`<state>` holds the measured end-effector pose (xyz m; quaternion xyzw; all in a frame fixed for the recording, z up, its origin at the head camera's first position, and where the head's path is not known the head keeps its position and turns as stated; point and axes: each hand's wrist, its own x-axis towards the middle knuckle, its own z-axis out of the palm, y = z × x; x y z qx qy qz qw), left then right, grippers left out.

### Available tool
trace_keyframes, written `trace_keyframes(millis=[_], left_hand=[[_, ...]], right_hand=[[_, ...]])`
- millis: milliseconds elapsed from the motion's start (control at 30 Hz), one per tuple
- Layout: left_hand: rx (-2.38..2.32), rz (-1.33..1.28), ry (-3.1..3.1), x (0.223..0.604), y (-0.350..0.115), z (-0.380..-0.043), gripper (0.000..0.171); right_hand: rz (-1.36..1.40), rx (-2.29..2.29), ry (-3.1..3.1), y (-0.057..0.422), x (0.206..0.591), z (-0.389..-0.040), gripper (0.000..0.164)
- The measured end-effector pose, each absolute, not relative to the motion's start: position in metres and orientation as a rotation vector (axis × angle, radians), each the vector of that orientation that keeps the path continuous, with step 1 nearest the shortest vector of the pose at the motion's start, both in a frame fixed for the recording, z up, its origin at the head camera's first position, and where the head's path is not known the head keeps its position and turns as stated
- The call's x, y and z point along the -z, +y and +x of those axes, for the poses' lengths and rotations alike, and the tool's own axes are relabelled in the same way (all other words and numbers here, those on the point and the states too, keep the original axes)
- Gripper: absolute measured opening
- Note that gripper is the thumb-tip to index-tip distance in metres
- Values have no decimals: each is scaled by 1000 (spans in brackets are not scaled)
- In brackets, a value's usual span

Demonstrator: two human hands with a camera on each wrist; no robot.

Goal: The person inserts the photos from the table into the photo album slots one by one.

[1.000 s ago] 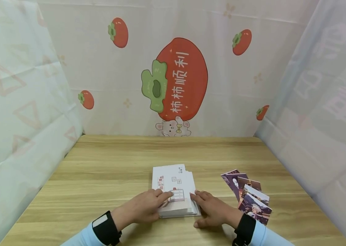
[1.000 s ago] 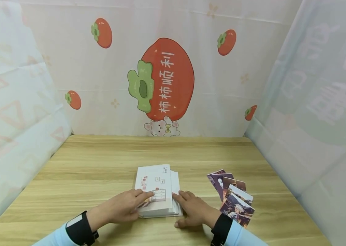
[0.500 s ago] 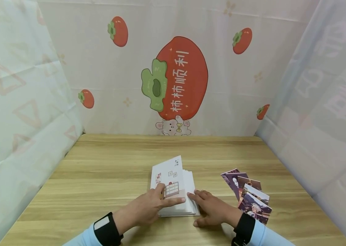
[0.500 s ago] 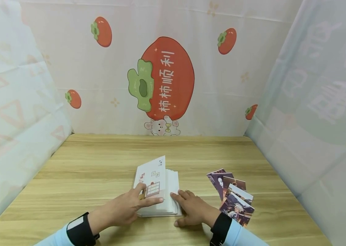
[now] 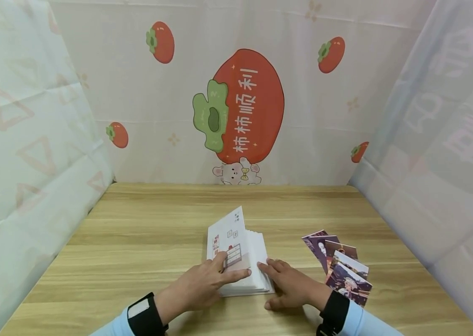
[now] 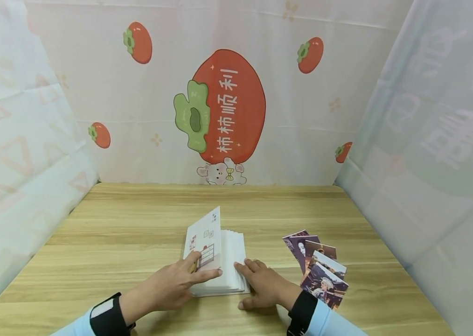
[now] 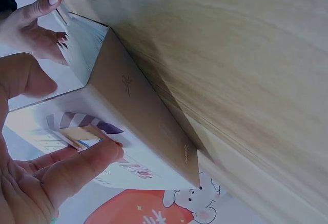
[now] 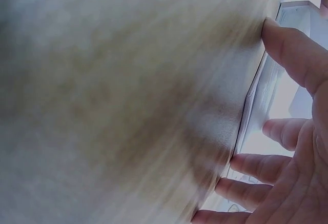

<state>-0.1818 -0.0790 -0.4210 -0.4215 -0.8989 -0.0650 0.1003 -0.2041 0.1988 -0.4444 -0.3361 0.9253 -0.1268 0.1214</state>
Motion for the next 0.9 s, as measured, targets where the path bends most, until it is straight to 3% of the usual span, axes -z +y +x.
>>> trace_keyframes(millis=[567, 767, 900], left_hand=[[338, -1179, -2135, 412, -100, -176, 46], [577, -1151, -2084, 405, -113, -170, 9], [693, -1099, -2050, 399, -120, -167, 17]], right_hand=[[-981, 375, 2691, 196, 442, -205, 87], [-962, 387, 2665, 197, 441, -204, 87], [-960, 389, 2649, 197, 439, -204, 87]])
